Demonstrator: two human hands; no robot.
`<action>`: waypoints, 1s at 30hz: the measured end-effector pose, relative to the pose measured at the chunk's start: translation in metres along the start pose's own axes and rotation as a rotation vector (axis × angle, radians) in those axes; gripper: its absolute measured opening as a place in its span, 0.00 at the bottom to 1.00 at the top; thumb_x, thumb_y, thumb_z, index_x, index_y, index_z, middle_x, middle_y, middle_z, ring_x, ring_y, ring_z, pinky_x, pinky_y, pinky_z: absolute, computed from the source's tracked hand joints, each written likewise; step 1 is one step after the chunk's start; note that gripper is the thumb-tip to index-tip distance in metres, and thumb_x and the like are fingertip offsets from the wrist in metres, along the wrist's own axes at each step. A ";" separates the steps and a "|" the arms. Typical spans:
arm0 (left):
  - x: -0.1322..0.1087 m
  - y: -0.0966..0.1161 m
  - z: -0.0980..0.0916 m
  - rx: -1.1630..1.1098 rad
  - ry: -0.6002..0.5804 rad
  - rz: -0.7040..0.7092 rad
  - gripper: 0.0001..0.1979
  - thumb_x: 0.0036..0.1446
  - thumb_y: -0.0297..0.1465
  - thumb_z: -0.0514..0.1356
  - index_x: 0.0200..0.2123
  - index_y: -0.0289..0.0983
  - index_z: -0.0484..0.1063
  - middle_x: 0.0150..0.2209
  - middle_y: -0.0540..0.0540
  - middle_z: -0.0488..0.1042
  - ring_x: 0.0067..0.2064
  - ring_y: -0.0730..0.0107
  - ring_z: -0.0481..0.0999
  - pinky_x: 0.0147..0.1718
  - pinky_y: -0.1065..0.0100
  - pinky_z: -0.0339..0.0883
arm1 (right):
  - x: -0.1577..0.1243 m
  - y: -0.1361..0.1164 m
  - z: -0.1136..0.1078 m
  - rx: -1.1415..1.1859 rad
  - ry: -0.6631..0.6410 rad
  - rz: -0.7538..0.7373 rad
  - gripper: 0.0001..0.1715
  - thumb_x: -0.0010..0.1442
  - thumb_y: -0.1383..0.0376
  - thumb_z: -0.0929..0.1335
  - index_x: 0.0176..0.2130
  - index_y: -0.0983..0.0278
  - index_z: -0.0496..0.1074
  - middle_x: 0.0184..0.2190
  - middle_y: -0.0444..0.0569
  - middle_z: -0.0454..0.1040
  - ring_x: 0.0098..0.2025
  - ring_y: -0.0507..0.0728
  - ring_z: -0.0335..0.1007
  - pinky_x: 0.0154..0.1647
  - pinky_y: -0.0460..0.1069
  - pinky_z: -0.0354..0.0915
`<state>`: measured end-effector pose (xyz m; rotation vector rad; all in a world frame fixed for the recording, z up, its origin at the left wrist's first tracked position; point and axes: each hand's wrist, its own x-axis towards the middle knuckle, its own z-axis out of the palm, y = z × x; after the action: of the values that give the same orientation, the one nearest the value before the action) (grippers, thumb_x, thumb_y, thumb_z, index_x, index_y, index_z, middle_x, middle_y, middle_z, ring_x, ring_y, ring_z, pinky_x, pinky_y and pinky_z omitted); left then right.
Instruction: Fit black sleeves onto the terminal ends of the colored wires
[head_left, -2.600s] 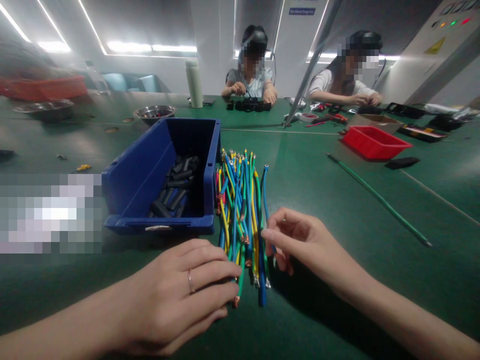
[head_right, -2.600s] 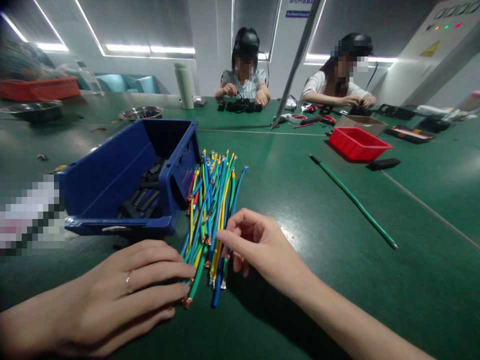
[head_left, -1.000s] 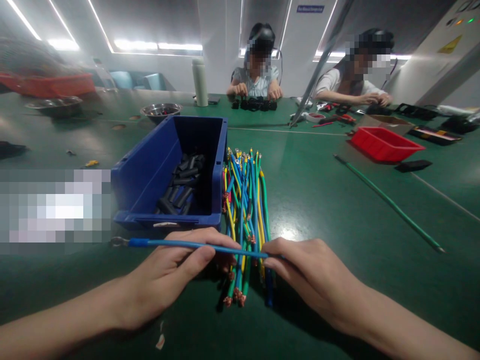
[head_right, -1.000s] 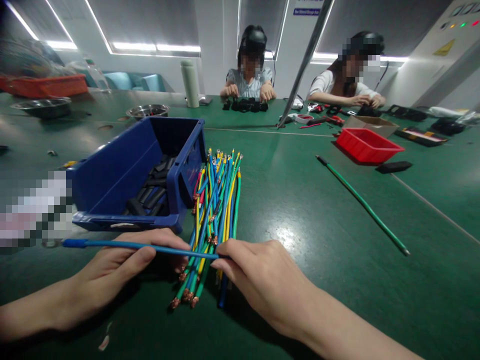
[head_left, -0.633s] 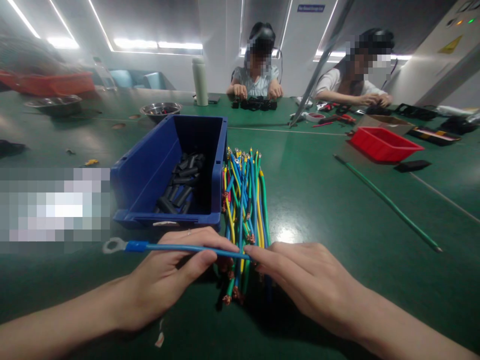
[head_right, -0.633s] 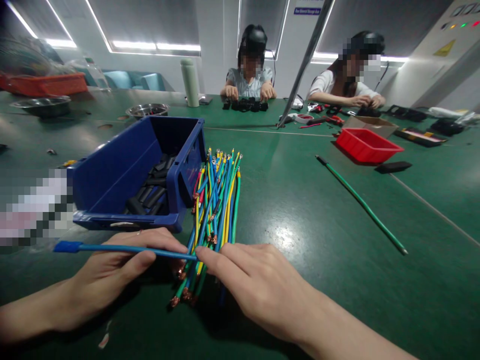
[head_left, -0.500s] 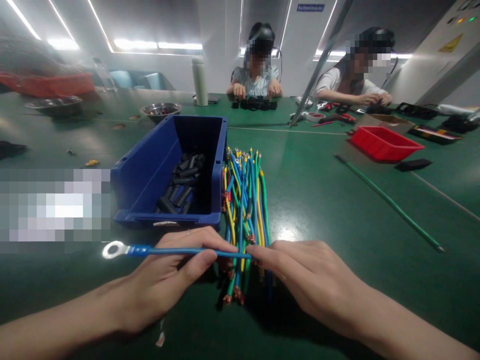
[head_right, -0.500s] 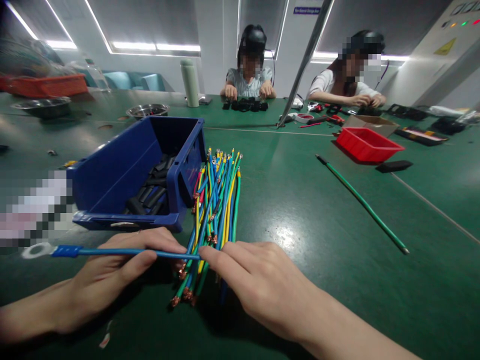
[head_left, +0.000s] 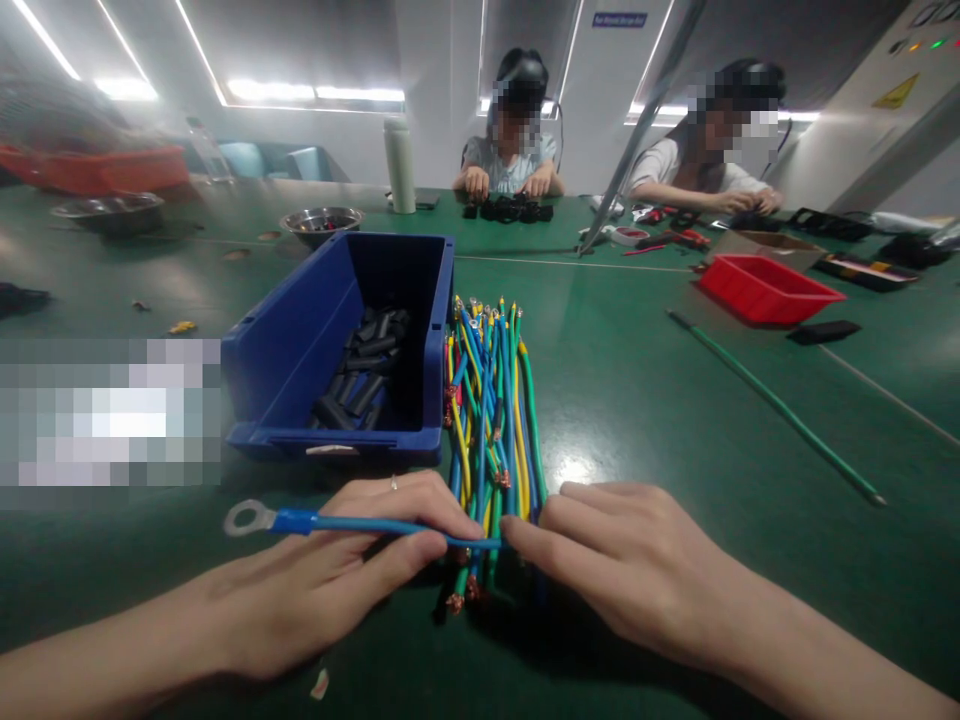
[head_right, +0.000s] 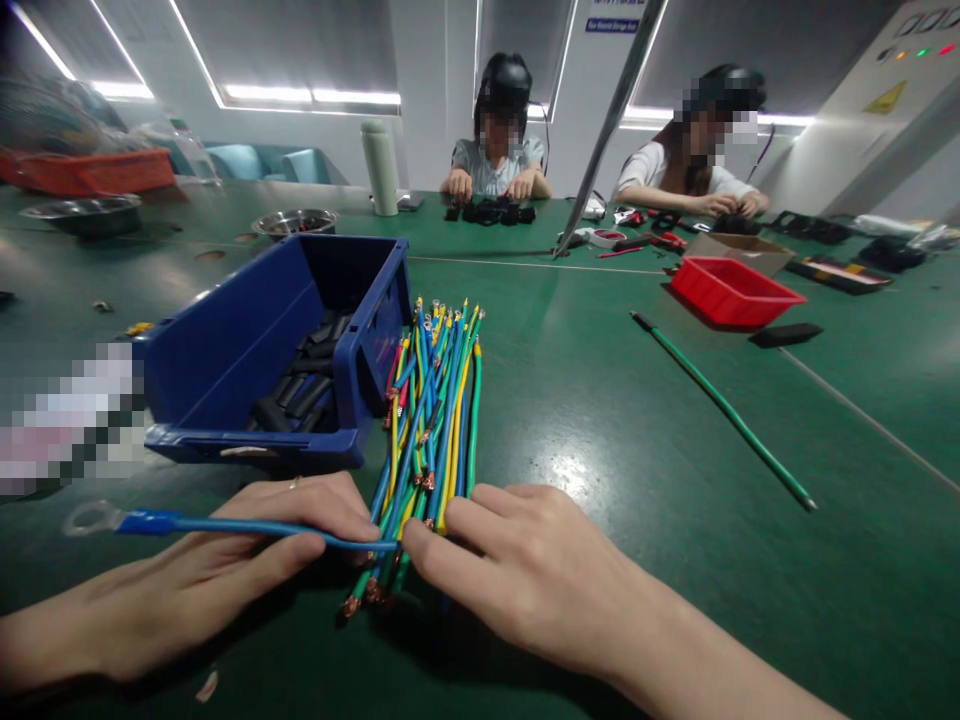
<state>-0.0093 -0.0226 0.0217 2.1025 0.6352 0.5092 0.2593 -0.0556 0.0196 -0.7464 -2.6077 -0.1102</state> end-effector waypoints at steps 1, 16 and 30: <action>0.000 0.000 0.000 -0.011 0.010 0.011 0.13 0.73 0.37 0.51 0.50 0.44 0.74 0.45 0.51 0.78 0.47 0.72 0.77 0.49 0.75 0.67 | 0.000 0.000 0.000 -0.004 -0.001 0.004 0.16 0.72 0.69 0.56 0.47 0.66 0.71 0.25 0.43 0.69 0.23 0.50 0.60 0.22 0.49 0.53; -0.001 -0.006 0.001 -0.093 0.032 0.018 0.16 0.73 0.41 0.50 0.57 0.50 0.71 0.49 0.53 0.77 0.48 0.70 0.76 0.48 0.74 0.67 | 0.000 0.001 0.007 -0.072 0.147 0.112 0.13 0.73 0.66 0.59 0.45 0.68 0.70 0.25 0.43 0.69 0.23 0.50 0.59 0.22 0.48 0.54; 0.001 -0.007 0.000 -0.133 0.042 0.019 0.14 0.71 0.33 0.52 0.55 0.47 0.72 0.44 0.53 0.79 0.44 0.72 0.78 0.45 0.75 0.68 | 0.000 -0.002 0.007 0.047 0.180 0.124 0.09 0.69 0.72 0.62 0.43 0.69 0.71 0.26 0.45 0.70 0.26 0.51 0.59 0.24 0.48 0.54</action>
<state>-0.0098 -0.0186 0.0160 1.9784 0.5899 0.5914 0.2556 -0.0555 0.0134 -0.8390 -2.3800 -0.0753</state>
